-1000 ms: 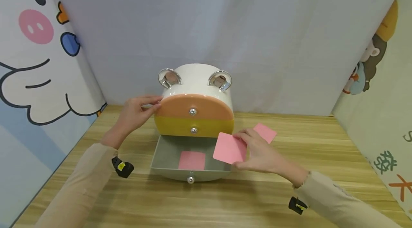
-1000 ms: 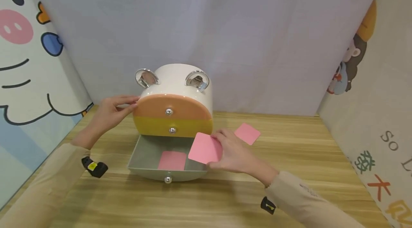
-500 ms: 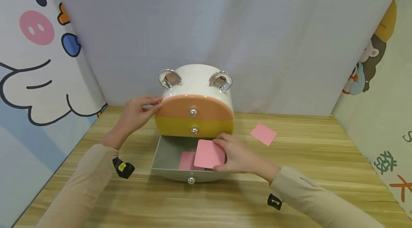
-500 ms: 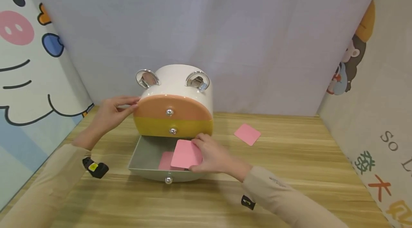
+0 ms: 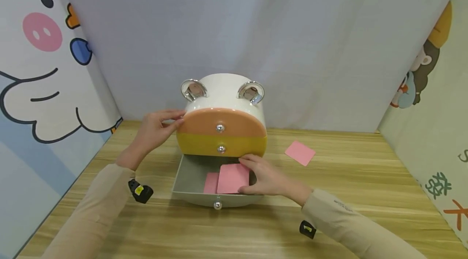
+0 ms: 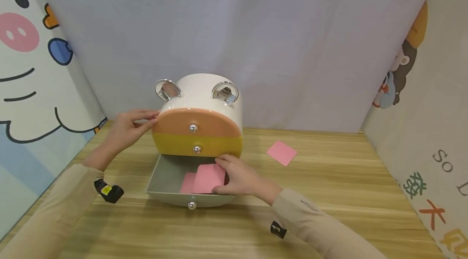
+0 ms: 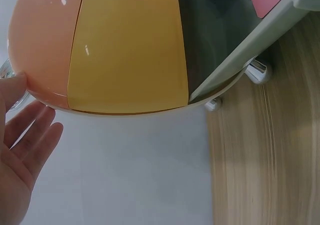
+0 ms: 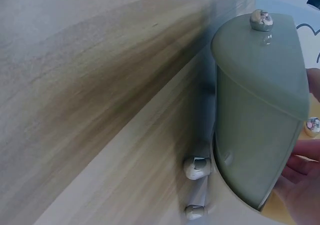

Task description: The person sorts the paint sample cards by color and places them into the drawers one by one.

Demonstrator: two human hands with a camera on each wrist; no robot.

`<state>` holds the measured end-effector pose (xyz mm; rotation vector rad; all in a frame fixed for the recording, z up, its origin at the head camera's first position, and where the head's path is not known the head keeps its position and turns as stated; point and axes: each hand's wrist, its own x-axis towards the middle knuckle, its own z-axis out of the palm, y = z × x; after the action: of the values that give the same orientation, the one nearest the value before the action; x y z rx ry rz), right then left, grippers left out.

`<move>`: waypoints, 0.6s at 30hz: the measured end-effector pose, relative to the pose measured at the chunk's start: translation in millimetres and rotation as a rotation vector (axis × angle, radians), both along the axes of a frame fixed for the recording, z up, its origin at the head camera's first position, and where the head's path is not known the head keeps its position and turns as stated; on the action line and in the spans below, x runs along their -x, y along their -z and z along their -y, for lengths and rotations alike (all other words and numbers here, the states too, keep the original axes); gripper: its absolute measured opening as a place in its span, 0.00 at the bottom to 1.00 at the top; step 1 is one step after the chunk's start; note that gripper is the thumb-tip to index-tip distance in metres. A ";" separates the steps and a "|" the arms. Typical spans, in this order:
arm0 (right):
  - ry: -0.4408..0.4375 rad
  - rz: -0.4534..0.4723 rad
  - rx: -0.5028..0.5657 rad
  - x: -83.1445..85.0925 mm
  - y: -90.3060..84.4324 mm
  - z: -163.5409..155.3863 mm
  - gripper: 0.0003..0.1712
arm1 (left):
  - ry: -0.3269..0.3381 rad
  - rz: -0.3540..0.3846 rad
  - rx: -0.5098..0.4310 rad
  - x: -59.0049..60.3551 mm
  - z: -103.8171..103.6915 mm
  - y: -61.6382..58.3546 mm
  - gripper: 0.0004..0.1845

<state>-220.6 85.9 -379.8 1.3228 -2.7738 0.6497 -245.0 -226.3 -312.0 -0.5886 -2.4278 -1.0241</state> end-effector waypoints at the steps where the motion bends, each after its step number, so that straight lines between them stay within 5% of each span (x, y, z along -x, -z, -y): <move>1: -0.005 0.005 0.001 0.1 0.9 -0.7 0.44 | 0.002 -0.001 0.000 0.1 -0.3 0.2 0.13; 11: -0.015 0.038 0.140 0.8 -4.4 -24.7 0.38 | 0.013 -0.004 -0.010 1.6 -2.1 2.3 0.13; 18: 0.035 -0.149 0.232 17.6 -11.7 -61.3 0.29 | 0.011 0.004 -0.014 2.1 -0.4 2.0 0.13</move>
<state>-238.2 147.2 -368.1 1.2198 -2.5094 0.8062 -247.1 -225.9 -314.0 -0.5959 -2.4218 -1.0462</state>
